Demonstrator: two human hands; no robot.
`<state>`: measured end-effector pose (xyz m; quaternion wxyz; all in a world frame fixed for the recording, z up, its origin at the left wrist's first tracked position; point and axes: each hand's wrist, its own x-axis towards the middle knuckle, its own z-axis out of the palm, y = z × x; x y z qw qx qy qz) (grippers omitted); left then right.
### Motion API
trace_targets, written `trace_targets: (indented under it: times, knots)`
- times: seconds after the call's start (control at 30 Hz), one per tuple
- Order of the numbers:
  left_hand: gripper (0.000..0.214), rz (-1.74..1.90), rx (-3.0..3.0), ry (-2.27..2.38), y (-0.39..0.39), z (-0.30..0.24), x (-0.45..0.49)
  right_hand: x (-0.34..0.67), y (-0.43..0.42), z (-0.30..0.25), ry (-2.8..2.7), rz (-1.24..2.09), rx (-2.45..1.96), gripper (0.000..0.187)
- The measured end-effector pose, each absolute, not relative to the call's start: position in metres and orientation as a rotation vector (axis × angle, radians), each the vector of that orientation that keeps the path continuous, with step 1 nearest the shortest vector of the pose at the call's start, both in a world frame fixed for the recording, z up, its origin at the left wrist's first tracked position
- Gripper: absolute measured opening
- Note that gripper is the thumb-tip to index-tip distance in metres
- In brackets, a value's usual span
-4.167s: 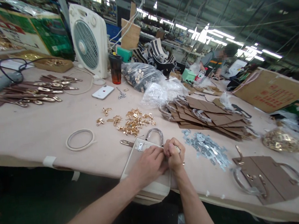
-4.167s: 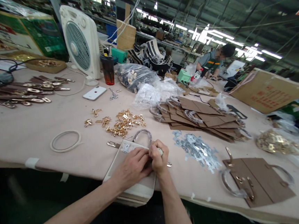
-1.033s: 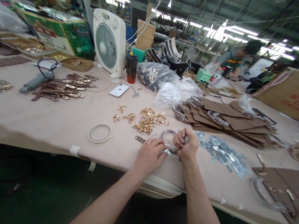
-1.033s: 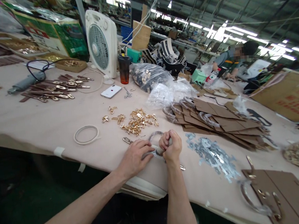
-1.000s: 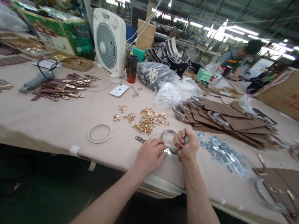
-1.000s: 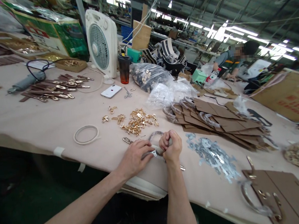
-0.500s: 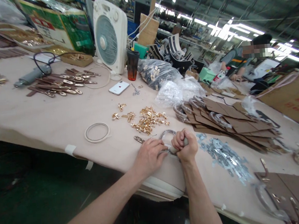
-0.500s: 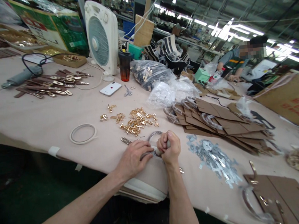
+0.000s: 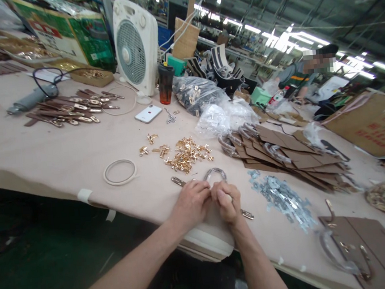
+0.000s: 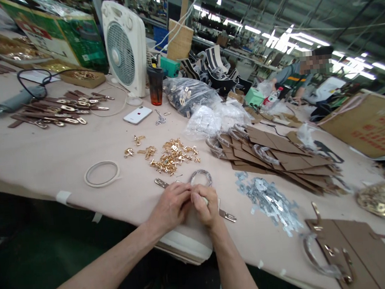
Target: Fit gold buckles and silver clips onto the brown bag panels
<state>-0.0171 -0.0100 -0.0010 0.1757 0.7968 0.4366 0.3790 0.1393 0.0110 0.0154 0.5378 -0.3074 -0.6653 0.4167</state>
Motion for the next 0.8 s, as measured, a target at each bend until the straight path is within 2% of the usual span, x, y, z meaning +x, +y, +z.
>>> trace_targets:
  times: [0.23, 0.4, 0.8]
  knots:
    - [0.02, 1.069, 2.233, 1.496, -0.011, 0.002, -0.019, 0.149, 0.004, 0.049, -0.962, 0.867, -0.624, 0.034]
    - [0.018, 1.017, 2.282, 1.51, -0.012, 0.006, -0.023, 0.14, -0.002, 0.056, -0.982, 0.931, -0.572, 0.036]
    - [0.018, 1.04, 2.267, 1.437, -0.01, 0.004, -0.03, 0.11, -0.005, 0.026, -1.084, 0.846, -0.581, 0.037]
